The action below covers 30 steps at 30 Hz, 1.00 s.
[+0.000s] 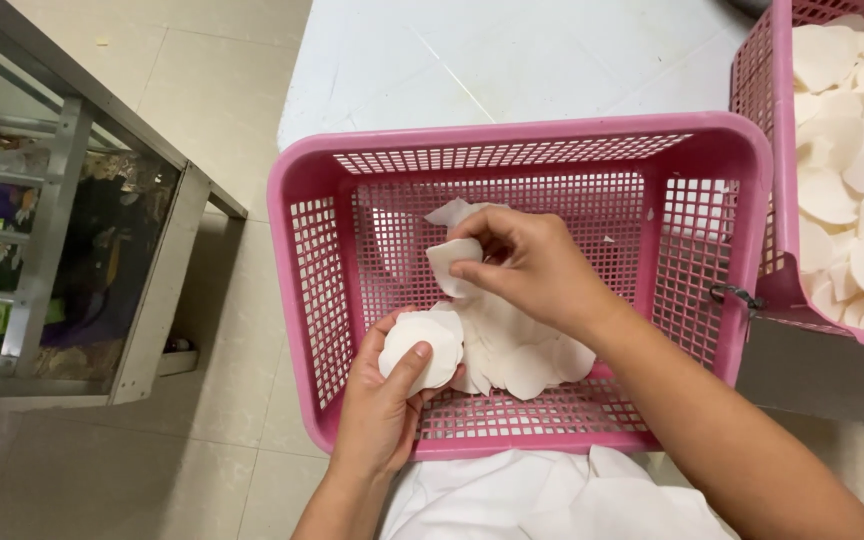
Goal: The person is separating individual dried fruit slices that are stuck together and placing them into a pink basket.
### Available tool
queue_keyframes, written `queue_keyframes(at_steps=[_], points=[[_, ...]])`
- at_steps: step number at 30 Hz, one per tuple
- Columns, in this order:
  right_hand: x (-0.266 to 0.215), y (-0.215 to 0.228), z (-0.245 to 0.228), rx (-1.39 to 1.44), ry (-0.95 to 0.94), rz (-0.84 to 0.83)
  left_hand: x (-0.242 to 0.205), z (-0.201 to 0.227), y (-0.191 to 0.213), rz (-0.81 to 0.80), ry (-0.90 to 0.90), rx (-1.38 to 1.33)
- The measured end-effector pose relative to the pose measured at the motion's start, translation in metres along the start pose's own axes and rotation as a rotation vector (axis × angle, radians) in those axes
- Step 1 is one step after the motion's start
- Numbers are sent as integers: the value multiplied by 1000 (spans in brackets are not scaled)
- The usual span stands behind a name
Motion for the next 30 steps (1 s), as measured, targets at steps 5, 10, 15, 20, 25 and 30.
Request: queue_keyframes(at_steps=[5, 10, 15, 20, 25, 30], points=[[-14, 1, 24, 366, -133, 43, -2, 0, -2, -18, 4, 5], [-28, 1, 43, 626, -208, 48, -2, -2, -5, -62, -11, 20], [-39, -3, 29, 571, -116, 22, -1, -4, -13, -92, 21, -84], [-56, -6, -14, 262, 255, 40, -3, 0, -21, -127, 51, -136], [-67, -21, -22, -89, 548, -142, -4, 3, -18, -164, 39, -186], [-70, -19, -25, -54, 548, -122, -3, 6, -14, -64, 15, -123]])
Point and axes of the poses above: each hand's wrist, its own x-axis towards the middle knuckle, its own y-axis out of the back of the hand, z = x × y, the point moved 3 cm from there along x, towards the middle knuckle, and after that the axes turned 2 degrees about -z, right-handed, at the moved point
